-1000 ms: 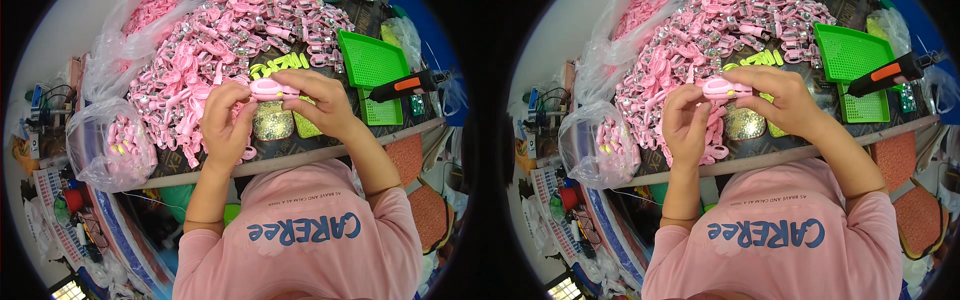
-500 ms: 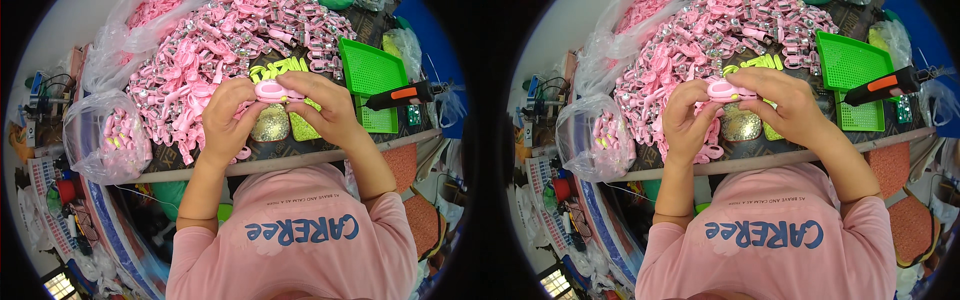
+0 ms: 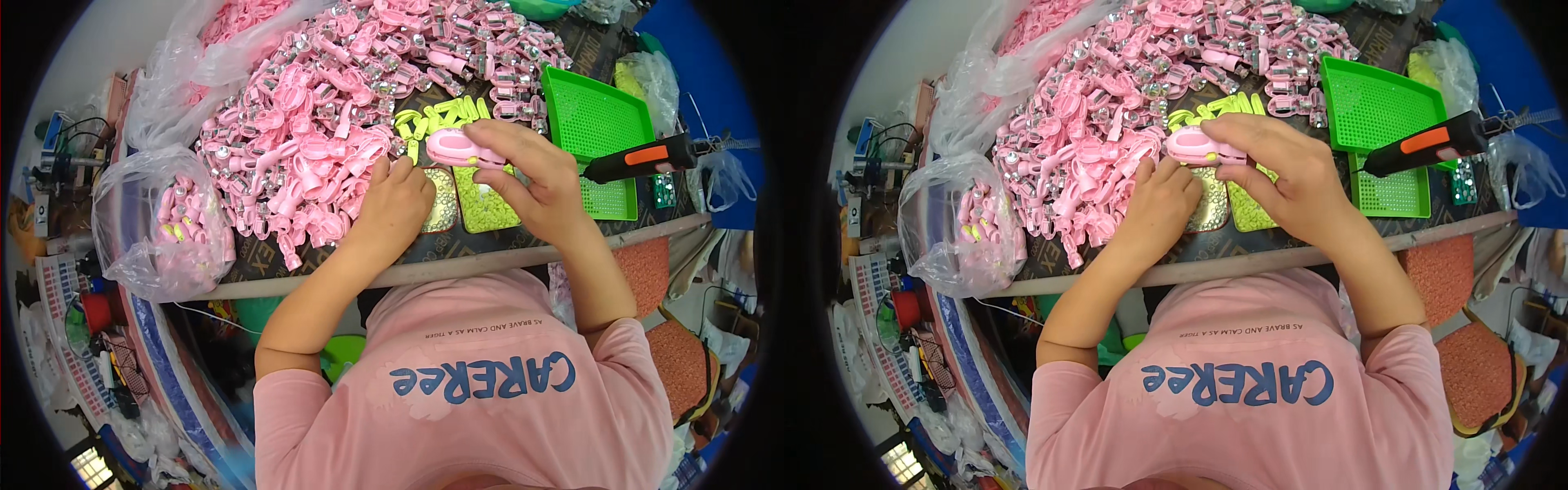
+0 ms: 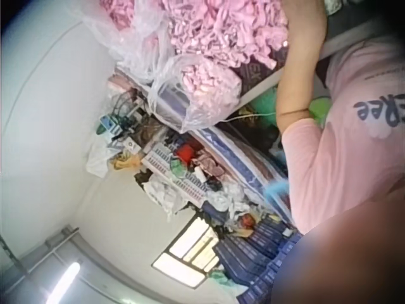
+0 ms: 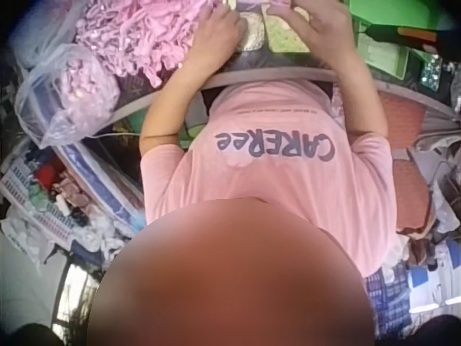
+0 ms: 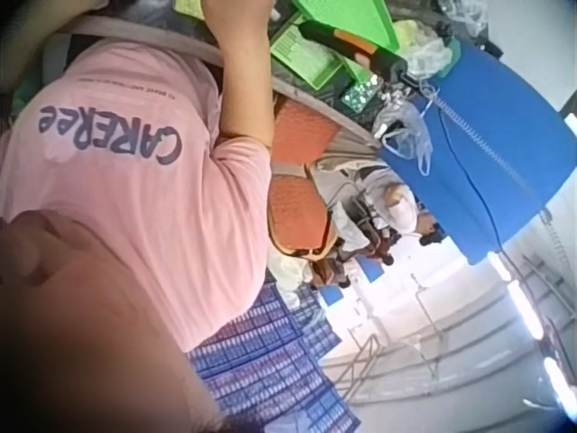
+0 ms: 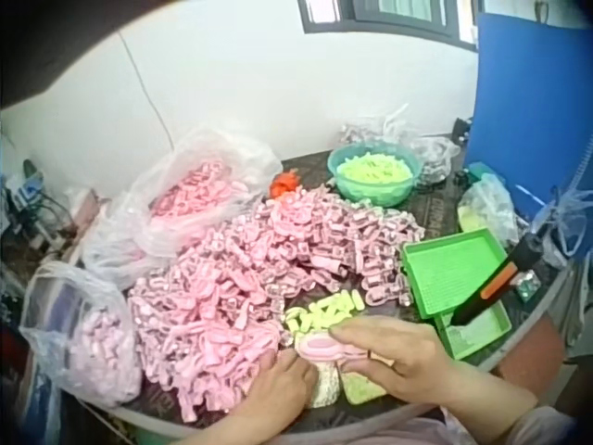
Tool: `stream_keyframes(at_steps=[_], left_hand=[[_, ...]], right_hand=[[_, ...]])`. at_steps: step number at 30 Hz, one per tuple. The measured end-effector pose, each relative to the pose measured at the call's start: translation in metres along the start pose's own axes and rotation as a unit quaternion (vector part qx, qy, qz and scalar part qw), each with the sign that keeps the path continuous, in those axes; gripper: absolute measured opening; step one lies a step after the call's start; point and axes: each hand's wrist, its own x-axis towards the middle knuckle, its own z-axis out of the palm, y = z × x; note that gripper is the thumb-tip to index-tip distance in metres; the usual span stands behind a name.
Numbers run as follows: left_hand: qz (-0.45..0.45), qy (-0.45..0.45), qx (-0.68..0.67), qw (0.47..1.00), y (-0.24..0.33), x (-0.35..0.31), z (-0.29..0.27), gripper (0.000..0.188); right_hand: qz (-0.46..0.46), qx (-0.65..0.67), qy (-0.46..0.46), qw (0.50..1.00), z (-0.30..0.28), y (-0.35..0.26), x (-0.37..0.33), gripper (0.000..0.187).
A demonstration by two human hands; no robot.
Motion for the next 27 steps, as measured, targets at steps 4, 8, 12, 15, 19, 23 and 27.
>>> stream_keyframes(at_steps=[4,8,12,15,19,23,27], left_hand=[[0.004,-0.009,0.012,1.000,0.005,0.004,0.004,0.006],[0.002,-0.020,0.030,0.999,0.005,0.007,0.006,0.006],[-0.028,-0.024,-0.021,0.999,0.010,0.009,-0.002,0.005],[-0.020,-0.024,-0.044,0.999,0.012,0.007,0.001,0.005],[-0.027,-0.024,-0.054,0.998,0.011,0.007,0.002,0.005],[-0.054,-0.007,-0.121,0.991,0.003,0.004,-0.012,0.004],[-0.114,-0.046,-0.179,0.976,-0.002,-0.003,-0.018,0.008]], right_hand=[[0.001,-0.004,0.011,1.000,-0.004,0.000,0.000,0.043],[0.026,0.016,0.011,0.999,-0.008,0.001,-0.001,0.044],[0.024,0.019,0.016,0.999,-0.009,0.003,-0.002,0.044],[0.020,0.014,0.012,1.000,-0.008,0.003,-0.001,0.044],[0.007,0.004,0.015,1.000,-0.008,0.006,-0.001,0.043],[0.031,0.009,0.009,0.999,-0.010,0.002,-0.003,0.043],[0.040,0.023,-0.001,0.999,-0.007,0.003,-0.003,0.042]])
